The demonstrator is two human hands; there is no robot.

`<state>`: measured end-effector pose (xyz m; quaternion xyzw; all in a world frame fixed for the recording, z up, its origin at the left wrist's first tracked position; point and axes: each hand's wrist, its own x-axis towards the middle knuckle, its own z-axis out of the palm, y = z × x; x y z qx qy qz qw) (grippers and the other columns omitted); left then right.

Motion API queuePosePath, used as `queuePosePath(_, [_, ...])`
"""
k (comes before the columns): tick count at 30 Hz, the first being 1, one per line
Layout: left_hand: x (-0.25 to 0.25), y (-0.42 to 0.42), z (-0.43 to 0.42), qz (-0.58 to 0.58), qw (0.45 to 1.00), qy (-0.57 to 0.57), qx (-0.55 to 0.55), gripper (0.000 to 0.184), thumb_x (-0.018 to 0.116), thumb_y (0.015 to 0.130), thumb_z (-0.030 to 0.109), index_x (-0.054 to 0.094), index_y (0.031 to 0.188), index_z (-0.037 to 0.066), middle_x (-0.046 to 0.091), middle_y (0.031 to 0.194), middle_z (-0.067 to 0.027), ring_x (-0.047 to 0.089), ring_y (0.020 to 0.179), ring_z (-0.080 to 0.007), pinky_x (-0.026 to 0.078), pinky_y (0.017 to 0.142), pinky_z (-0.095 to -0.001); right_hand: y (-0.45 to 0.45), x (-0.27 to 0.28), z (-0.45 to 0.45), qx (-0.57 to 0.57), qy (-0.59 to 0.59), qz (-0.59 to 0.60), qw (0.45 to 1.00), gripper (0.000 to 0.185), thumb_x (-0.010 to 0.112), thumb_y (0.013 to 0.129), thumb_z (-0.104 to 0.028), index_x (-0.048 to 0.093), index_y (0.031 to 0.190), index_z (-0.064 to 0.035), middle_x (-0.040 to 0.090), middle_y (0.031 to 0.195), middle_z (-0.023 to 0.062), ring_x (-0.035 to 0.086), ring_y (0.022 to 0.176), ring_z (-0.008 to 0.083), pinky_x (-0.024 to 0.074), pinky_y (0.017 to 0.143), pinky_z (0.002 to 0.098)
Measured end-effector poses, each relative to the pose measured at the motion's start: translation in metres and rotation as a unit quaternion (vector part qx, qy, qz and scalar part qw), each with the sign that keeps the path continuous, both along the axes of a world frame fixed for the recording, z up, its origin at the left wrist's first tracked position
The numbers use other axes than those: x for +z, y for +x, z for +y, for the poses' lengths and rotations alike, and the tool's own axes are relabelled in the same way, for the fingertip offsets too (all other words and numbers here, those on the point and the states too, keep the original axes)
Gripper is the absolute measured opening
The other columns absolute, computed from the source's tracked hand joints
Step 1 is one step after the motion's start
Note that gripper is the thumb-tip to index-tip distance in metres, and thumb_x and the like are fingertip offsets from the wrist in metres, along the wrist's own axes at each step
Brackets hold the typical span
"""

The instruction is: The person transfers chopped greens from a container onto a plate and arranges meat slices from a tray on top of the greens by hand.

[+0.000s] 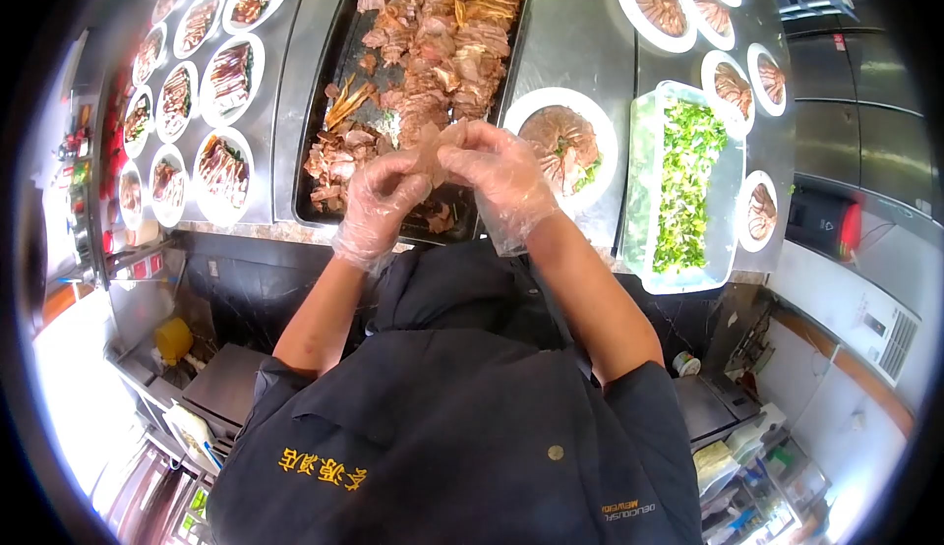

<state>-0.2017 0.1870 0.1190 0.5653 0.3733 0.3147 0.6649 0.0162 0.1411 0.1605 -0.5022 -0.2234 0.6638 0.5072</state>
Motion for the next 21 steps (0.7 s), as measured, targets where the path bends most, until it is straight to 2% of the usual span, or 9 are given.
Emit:
queuePosePath(1, [-0.001,0.000,0.000,0.002,1.000,0.004,0.006,0.024,0.082,0.098,0.004,0.075,0.119,-0.003,0.076,0.119,-0.0101,0.070,0.108,-0.0163,0.058,0.097,-0.0338,-0.003,-0.006,0.000,-0.035,-0.020,0.101,0.994,0.018,0.081,0.098,-0.004,0.074,0.114,-0.0014,0.076,0.111,0.0056,0.072,0.105,0.0148,0.0590,0.096,0.0329])
queuePosePath(5, [0.006,0.001,-0.001,-0.004,1.000,0.005,0.010,0.028,0.082,0.098,0.004,0.075,0.124,-0.001,0.076,0.117,-0.0089,0.071,0.107,-0.0166,0.058,0.097,-0.0335,-0.013,-0.008,-0.002,-0.075,0.032,0.102,0.991,0.018,0.081,0.098,-0.002,0.071,0.113,-0.0023,0.075,0.112,0.0058,0.072,0.104,0.0152,0.0588,0.095,0.0327])
queuePosePath(8, [0.016,0.003,0.000,-0.005,0.996,-0.079,-0.048,0.045,0.081,0.097,0.003,0.069,0.140,0.003,0.074,0.130,-0.0106,0.070,0.116,-0.0171,0.058,0.098,-0.0334,-0.016,-0.002,-0.001,-0.129,0.071,-0.036,0.988,0.021,0.081,0.096,0.003,0.070,0.113,-0.0016,0.075,0.111,0.0066,0.072,0.102,0.0158,0.0589,0.094,0.0328])
queuePosePath(10, [0.006,0.011,-0.006,-0.170,0.983,-0.054,0.029,0.061,0.074,0.097,0.003,0.057,0.156,0.004,0.065,0.149,-0.0137,0.066,0.127,-0.0188,0.058,0.097,-0.0320,-0.015,0.007,0.000,-0.196,0.108,-0.096,0.970,0.022,0.080,0.095,0.007,0.070,0.113,-0.0015,0.075,0.109,0.0070,0.072,0.101,0.0156,0.0591,0.092,0.0318])
queuePosePath(11, [0.009,0.007,-0.002,-0.169,0.983,-0.055,0.032,0.061,0.074,0.097,0.003,0.057,0.156,0.004,0.065,0.149,-0.0137,0.066,0.127,-0.0188,0.058,0.097,-0.0320,-0.013,0.010,-0.001,-0.195,0.107,-0.095,0.970,0.022,0.080,0.095,0.007,0.070,0.113,-0.0015,0.075,0.109,0.0070,0.072,0.101,0.0156,0.0591,0.092,0.0318])
queuePosePath(13, [0.007,-0.005,0.007,-0.301,0.917,-0.263,0.007,0.071,0.065,0.095,0.001,0.047,0.163,0.002,0.056,0.161,-0.0175,0.060,0.139,-0.0255,0.054,0.107,-0.0331,-0.003,0.017,-0.005,-0.124,0.187,0.005,0.974,0.021,0.080,0.095,0.008,0.070,0.110,-0.0019,0.075,0.108,0.0067,0.072,0.100,0.0139,0.0592,0.090,0.0306])
queuePosePath(14, [0.010,-0.007,0.013,-0.367,0.866,-0.340,-0.005,0.075,0.060,0.093,0.000,0.042,0.166,0.001,0.052,0.166,-0.0198,0.057,0.145,-0.0297,0.051,0.114,-0.0342,-0.001,0.031,-0.008,-0.082,0.129,-0.065,0.986,0.019,0.080,0.095,0.006,0.071,0.110,-0.0020,0.075,0.108,0.0054,0.071,0.100,0.0133,0.0590,0.090,0.0296])
queuePosePath(17, [0.030,0.001,0.007,-0.383,0.837,-0.386,0.064,0.080,0.061,0.093,0.004,0.038,0.169,0.001,0.048,0.170,-0.0218,0.049,0.155,-0.0333,0.045,0.124,-0.0386,-0.010,0.034,-0.007,0.020,0.065,-0.103,0.992,0.018,0.079,0.095,0.005,0.072,0.110,-0.0029,0.075,0.108,0.0038,0.072,0.102,0.0132,0.0591,0.092,0.0300])
queuePosePath(21, [0.031,0.003,0.006,-0.424,0.814,-0.397,0.000,0.086,0.069,0.103,0.032,0.030,0.173,0.001,0.035,0.178,-0.0217,0.040,0.161,-0.0356,0.033,0.133,-0.0493,-0.025,0.009,-0.002,0.066,0.075,-0.132,0.986,0.020,0.080,0.093,0.004,0.074,0.111,-0.0031,0.076,0.106,0.0024,0.071,0.104,0.0130,0.0587,0.092,0.0298])
